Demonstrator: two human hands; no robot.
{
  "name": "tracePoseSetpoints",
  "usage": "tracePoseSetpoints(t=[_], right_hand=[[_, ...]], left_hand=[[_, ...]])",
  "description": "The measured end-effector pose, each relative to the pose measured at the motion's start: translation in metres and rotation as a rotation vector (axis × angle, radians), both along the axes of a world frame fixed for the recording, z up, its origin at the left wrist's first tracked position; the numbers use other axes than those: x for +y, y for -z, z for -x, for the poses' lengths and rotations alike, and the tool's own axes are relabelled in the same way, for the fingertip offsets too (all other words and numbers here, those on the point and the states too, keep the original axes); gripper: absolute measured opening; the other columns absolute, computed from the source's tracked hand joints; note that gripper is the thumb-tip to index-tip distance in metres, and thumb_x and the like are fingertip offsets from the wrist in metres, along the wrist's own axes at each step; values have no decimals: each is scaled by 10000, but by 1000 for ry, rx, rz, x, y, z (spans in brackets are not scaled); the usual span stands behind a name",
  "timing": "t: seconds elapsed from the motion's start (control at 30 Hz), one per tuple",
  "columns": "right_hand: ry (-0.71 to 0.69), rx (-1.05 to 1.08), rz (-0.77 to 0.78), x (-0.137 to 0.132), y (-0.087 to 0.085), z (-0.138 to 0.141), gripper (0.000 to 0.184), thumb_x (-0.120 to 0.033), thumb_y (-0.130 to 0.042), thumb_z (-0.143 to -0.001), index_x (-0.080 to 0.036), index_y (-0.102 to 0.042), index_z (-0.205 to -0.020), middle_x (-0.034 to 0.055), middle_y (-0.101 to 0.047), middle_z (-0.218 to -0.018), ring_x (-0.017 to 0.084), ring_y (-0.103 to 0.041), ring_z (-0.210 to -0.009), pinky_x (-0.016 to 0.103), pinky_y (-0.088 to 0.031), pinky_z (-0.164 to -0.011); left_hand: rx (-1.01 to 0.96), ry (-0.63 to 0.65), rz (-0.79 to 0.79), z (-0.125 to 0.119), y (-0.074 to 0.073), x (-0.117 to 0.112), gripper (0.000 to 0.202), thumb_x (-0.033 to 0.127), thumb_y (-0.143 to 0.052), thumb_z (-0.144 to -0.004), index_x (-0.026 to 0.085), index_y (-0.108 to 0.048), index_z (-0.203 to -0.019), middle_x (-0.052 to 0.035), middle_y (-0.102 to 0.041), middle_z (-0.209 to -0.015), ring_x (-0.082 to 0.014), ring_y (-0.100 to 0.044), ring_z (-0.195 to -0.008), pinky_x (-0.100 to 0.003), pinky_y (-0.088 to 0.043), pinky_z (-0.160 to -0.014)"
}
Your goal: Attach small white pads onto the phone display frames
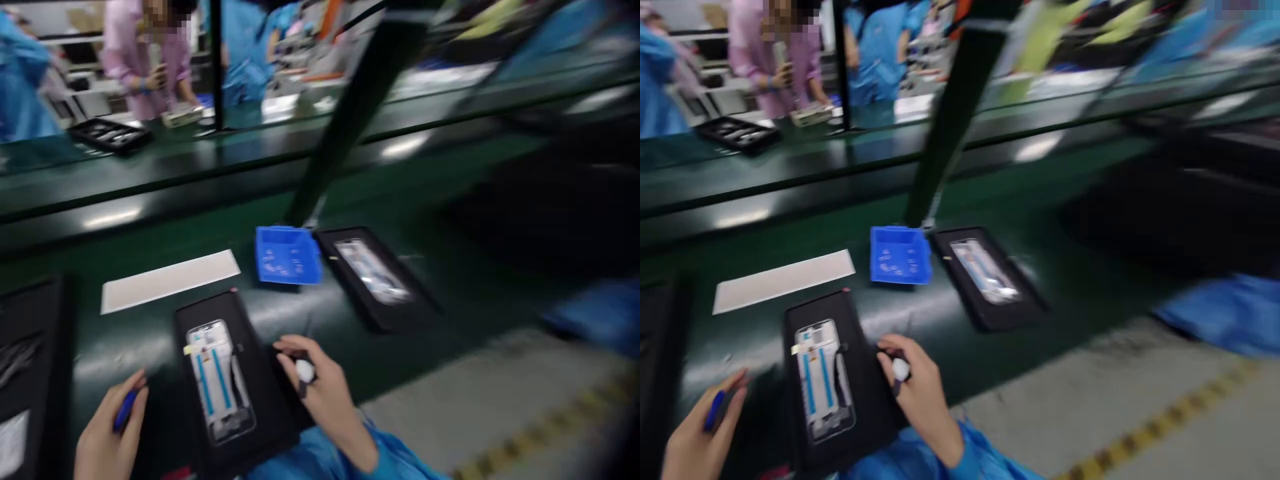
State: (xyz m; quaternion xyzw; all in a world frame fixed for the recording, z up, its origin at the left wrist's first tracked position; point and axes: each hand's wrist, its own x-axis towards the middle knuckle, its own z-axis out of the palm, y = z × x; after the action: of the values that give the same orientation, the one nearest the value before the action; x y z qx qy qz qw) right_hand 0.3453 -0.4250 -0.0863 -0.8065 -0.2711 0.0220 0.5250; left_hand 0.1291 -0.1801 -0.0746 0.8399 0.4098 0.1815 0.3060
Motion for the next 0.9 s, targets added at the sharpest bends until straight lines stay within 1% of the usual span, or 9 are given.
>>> tracePoseSetpoints(t=[0.1, 0.17, 0.23, 0.37, 0.5, 0.6, 0.73, 0.83, 0.9], right_hand=[[-71, -92, -3, 13, -4, -15, 154, -314, -622, -908, -243, -633, -1044, 29, -746, -890, 180, -713, -738, 275, -579, -714], [-122, -148, 16, 23, -7, -22, 158, -333, -619, -917, -253, -631, -1053, 21, -746, -890, 183, -718, -755, 272, -579, -721], [-174, -192, 30, 34, -13, -25, 166, -361, -604, -930, -255, -629, -1055, 26, -744, -898, 194, -721, -777, 280, -579, -718], [-319, -257, 60, 58, -28, -26, 164, -375, -572, -957, -259, -632, -1056, 32, -749, -917, 212, -726, -798, 311, -580, -732], [-457, -248, 19, 80, -36, -23, 137, -321, -550, -975, -252, -629, -1063, 41, -746, -940, 206, -722, -815, 295, -585, -701], [-502, -227, -8, 91, -34, -19, 142, -303, -557, -974, -248, -634, -1080, 39, -750, -948, 205, -724, -814, 311, -591, -734], [-526, -190, -9, 97, -28, -16, 155, -293, -565, -968, -244, -646, -1091, 46, -757, -971, 229, -728, -872, 351, -594, -780], [-540, -120, -21, 98, -26, -16, 156, -278, -575, -960, -246, -648, -1094, 49, -753, -977, 225, -723, -885, 327, -601, -733], [-539, -62, -39, 100, -27, -17, 149, -272, -590, -949, -251, -650, -1083, 42, -751, -968, 219, -722, -883, 324, -603, -739]], left_hand=[[24, -189, -103, 9, -17, 17, 382, 562, -566, -819, 242, -729, -948, -31, -770, -937, -245, -725, -895, -293, -558, -785], [56, -291, -176, 13, -19, 28, 380, 544, -545, -839, 226, -726, -943, -47, -768, -914, -250, -724, -877, -304, -548, -771], [108, -334, -216, 13, -14, 37, 356, 511, -538, -850, 218, -722, -933, -56, -763, -897, -257, -723, -861, -316, -537, -756], [214, -254, -218, 4, -2, 44, 248, 406, -556, -873, 233, -713, -954, -41, -750, -938, -233, -713, -858, -302, -514, -747], [320, -200, -238, -10, 1, 43, 201, 351, -625, -872, 258, -704, -1032, -16, -728, -983, -209, -702, -864, -272, -481, -691], [403, -245, -277, -17, 1, 41, 192, 351, -654, -871, 252, -699, -1030, -11, -714, -993, -209, -698, -863, -265, -442, -634], [445, -279, -327, -20, 4, 40, 161, 366, -643, -885, 232, -694, -959, -8, -706, -941, -196, -686, -802, -260, -392, -579], [428, -263, -369, -19, 5, 42, 145, 352, -629, -889, 226, -691, -926, -11, -702, -907, -182, -674, -755, -257, -370, -553], [360, -233, -386, -20, 3, 41, 141, 339, -613, -892, 223, -688, -915, -17, -699, -894, -175, -667, -746, -254, -387, -563]])
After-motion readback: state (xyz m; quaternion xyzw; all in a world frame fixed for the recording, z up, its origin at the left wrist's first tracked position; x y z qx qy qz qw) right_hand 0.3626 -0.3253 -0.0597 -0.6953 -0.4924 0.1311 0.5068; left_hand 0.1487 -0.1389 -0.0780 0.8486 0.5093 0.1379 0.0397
